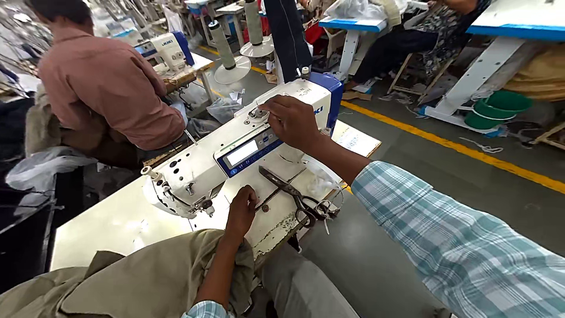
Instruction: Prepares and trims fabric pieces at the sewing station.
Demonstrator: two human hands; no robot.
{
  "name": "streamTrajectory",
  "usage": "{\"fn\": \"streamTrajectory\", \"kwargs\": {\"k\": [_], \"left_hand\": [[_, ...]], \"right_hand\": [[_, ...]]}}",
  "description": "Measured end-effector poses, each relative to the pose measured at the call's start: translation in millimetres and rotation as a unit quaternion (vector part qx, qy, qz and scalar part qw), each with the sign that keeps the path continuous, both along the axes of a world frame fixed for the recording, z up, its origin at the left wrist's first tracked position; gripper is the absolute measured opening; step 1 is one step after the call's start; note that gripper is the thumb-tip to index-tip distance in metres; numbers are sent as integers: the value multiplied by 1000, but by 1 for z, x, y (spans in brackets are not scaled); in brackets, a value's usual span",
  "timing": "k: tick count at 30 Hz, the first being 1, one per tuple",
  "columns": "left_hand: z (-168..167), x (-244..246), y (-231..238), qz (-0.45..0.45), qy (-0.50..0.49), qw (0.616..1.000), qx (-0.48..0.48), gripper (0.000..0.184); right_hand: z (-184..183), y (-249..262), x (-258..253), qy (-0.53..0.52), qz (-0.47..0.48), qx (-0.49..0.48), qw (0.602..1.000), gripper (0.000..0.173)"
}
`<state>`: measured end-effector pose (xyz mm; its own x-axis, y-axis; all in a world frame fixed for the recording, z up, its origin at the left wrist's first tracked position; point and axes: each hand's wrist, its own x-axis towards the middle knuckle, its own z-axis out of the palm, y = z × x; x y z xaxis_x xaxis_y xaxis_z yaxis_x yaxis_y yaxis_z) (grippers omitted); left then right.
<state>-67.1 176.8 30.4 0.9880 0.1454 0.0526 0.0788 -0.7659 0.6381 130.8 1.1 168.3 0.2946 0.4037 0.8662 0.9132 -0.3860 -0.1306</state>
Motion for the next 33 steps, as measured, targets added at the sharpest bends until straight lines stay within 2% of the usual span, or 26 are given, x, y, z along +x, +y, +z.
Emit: {"fn": "streamTrajectory", "kwargs": {"k": [6, 12, 15, 20, 24, 26, 29, 33], "left_hand": [[-4, -8, 7, 21, 1, 1000, 5, 11], [-3, -17, 12, 45, -48, 998, -11, 26], [1, -25, 4, 37, -93, 995, 10, 18], [15, -23, -25, -14, 33, 999, 39, 32], [13, -16, -27, -27, 86, 993, 81, 26], [15, -16, -27, -34, 77, 994, 74, 25], [46, -16, -34, -36, -63, 997, 29, 19], [147, 14, -38, -51, -231, 967, 94, 23]], "right_hand": [[-1, 2, -2, -7, -2, -1, 1000, 31], [1, 1, -5, 7, -7, -8, 1000, 30], [1, 1, -4, 6, -9, -7, 1000, 31], [0, 1, -6, 6, -13, -5, 1000, 32], [1, 0, -9, 15, -21, -15, 1000, 32], [1, -1, -7, 16, -20, -14, 1000, 33], [-1, 1, -4, 24, -12, 1, 1000, 33], [-5, 2, -2, 35, 8, 36, 999, 32]]}}
